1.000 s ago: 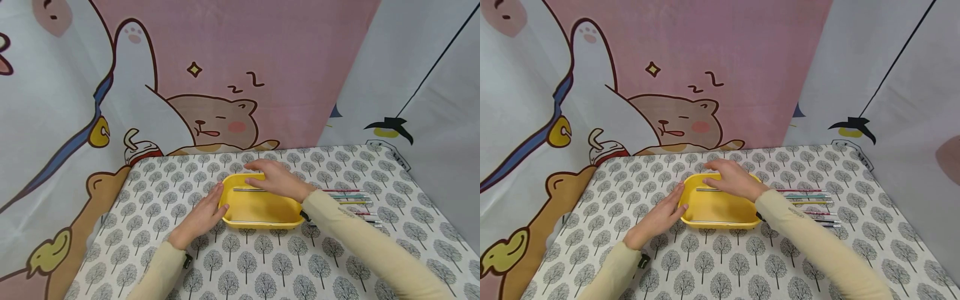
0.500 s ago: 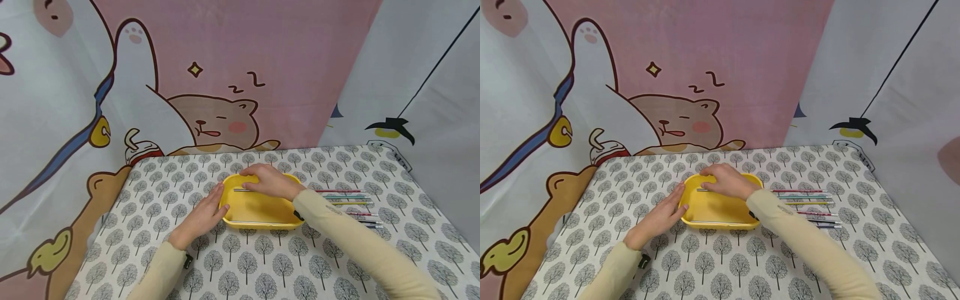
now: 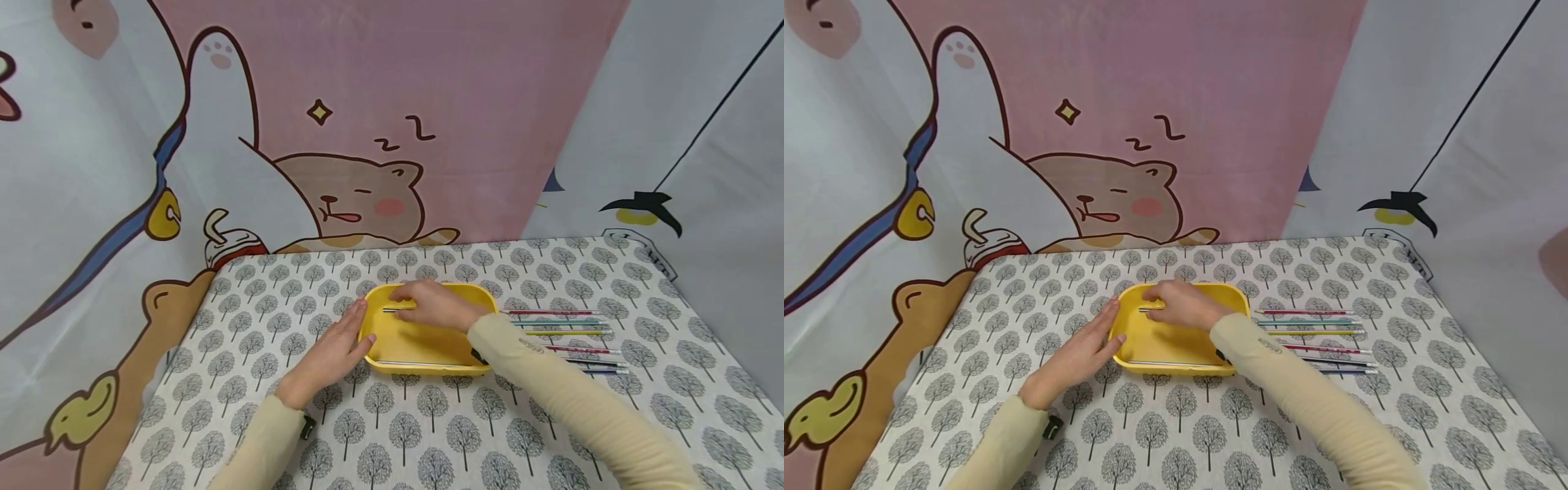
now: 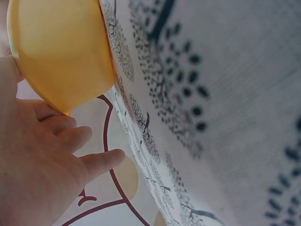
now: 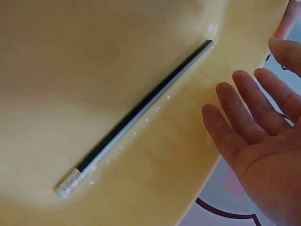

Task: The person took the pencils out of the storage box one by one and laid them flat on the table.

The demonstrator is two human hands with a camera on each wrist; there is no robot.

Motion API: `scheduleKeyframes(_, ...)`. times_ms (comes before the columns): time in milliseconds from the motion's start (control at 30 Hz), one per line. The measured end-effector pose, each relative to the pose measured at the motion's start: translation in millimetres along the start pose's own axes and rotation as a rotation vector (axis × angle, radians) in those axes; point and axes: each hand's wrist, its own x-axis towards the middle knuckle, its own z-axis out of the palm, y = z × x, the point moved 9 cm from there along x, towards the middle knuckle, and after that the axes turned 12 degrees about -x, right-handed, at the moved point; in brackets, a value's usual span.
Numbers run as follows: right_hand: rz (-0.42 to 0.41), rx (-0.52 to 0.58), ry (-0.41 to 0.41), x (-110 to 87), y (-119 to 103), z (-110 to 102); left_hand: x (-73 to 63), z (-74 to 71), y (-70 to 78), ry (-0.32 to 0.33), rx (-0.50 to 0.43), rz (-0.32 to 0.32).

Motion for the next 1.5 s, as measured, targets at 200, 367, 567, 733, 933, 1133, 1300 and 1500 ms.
scheduleKeyframes(200, 0.008, -0.006, 0.003, 2.0, 6.3, 8.7, -0.5, 0.0, -0.4, -0.001, 0.004, -0.007)
scheduleKeyframes(367, 0.017, 0.008, -0.011, 2.9, 11.4, 14.3, -0.5, 0.3, -0.4, -0.005, 0.002, -0.005)
scheduleKeyframes(567, 0.043, 0.018, -0.026, 4.5, 17.1, 22.5, -0.1, 0.9, -1.2, -0.002, 0.000, -0.003)
scheduleKeyframes(733, 0.042, 0.014, -0.023, 6.0, 19.4, 29.2, 0.2, 1.3, -1.0, -0.002, 0.002, 0.003)
scheduleKeyframes(933, 0.019, -0.005, -0.017, 5.9, 17.4, 33.0, -0.1, 1.0, -0.3, -0.003, 0.012, 0.007)
scheduleKeyframes(1133, 0.000, -0.022, -0.021, 6.2, 15.0, 34.1, -0.4, 0.0, 1.2, 0.004, 0.006, 0.015)
scheduleKeyframes(1300, -0.022, -0.051, -0.035, 8.0, 14.5, 36.7, -1.4, -0.2, 1.5, 0.007, -0.001, 0.010)
scheduleKeyframes(1500, -0.044, -0.055, -0.034, 7.5, 14.4, 37.2, -0.8, -0.2, 2.4, 0.001, 0.008, 0.016)
